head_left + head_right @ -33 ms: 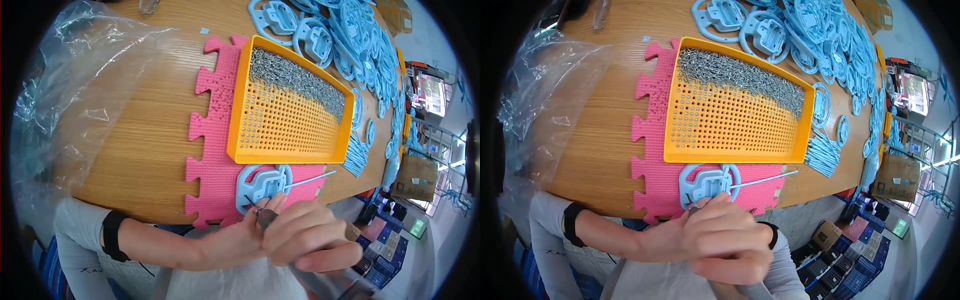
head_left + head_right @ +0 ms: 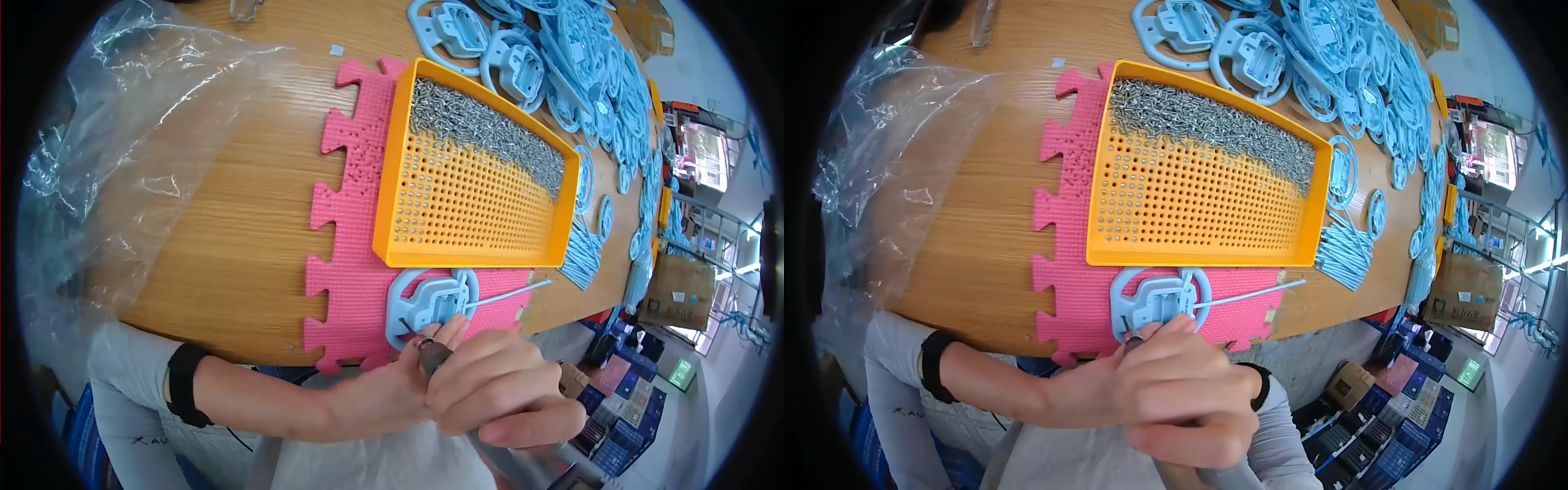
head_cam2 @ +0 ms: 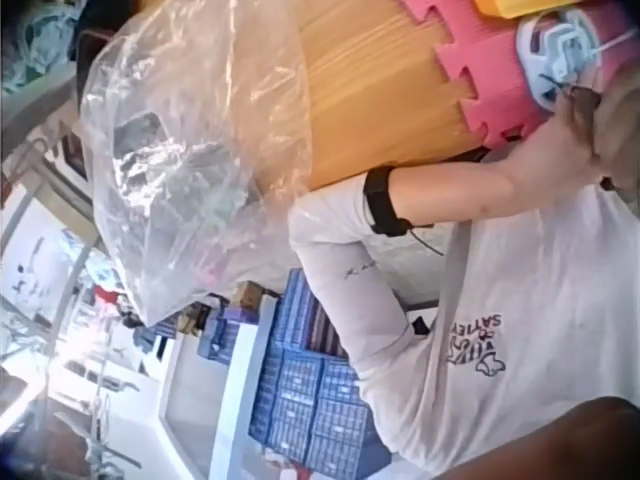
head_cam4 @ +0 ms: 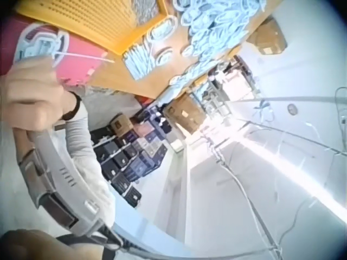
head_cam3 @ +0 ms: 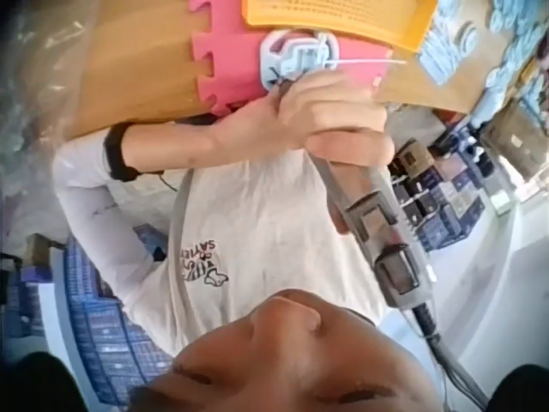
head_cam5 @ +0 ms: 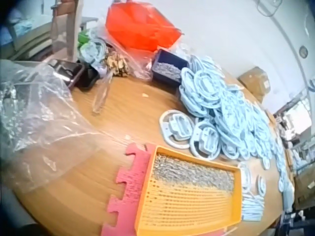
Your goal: Assemble small plastic components and use an electric screwdriver to secure them.
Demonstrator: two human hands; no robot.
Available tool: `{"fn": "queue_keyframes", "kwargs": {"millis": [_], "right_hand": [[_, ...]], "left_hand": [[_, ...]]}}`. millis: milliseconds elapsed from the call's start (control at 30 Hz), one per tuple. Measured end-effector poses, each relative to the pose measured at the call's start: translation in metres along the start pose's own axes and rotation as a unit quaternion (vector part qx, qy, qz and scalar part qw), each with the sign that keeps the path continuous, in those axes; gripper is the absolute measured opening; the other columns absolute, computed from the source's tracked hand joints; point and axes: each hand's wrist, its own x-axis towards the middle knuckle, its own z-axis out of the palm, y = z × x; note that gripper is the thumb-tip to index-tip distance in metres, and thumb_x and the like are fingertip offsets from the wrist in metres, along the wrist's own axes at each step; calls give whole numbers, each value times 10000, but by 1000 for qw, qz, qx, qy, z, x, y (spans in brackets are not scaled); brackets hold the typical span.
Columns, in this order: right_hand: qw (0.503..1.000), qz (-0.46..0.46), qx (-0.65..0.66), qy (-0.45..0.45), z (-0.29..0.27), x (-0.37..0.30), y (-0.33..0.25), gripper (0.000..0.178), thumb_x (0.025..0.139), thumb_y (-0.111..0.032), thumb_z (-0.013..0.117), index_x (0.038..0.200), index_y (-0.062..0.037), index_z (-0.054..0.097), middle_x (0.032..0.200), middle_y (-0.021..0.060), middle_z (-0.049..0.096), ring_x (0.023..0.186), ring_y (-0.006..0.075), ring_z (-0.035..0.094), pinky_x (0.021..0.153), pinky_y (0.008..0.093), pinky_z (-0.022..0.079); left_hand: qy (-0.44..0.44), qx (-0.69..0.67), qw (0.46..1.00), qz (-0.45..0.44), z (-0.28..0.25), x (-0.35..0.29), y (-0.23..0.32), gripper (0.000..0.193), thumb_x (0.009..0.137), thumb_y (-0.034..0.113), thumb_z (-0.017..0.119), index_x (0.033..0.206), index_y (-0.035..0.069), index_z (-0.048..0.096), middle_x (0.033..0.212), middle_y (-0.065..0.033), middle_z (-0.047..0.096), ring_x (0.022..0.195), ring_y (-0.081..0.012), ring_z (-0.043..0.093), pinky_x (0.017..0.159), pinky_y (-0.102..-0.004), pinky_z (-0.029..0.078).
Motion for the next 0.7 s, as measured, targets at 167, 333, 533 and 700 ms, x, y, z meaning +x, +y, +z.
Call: {"fn": "queue_keyframes", "kwargs": {"millis": [167, 333, 533, 700], "right_hand": [[999, -7, -3, -42, -2, -5, 9, 196, 782, -52, 579, 835, 37, 413, 547, 160, 521, 390, 214, 490, 361, 316, 423], [992, 34, -10, -123, -18, 2, 4, 348, 899, -277, 589, 890, -1, 378, 571, 179, 569, 416, 232, 556, 374, 322, 468], [979, 76, 57, -181, -27, 21, 1, 390, 873, -308, 621, 903, 3, 387, 524, 168, 552, 383, 241, 538, 367, 325, 461], [994, 31, 29, -96, -30, 42, -20, 505, 841, -452, 639, 1000, -31, 409, 574, 116, 585, 396, 185, 543, 399, 277, 465]], "left_hand": [[8, 53, 998, -22, 4, -5, 2, 520, 840, 241, 448, 1223, -107, 488, 1289, -232, 478, 1236, -379, 439, 1040, -474, 374], [65, -76, 994, -37, 13, -1, 8, 516, 831, 239, 452, 1229, -86, 488, 1282, -231, 479, 1227, -380, 449, 1042, -480, 376], [33, -81, 996, -10, 9, -3, 1, 483, 802, 209, 475, 1166, -102, 535, 1262, -246, 511, 1202, -384, 482, 996, -436, 419], [-19, -60, 998, 0, 4, -2, -2, 444, 772, 175, 488, 1064, -137, 608, 1236, -273, 544, 1177, -379, 521, 968, -390, 442]]}}
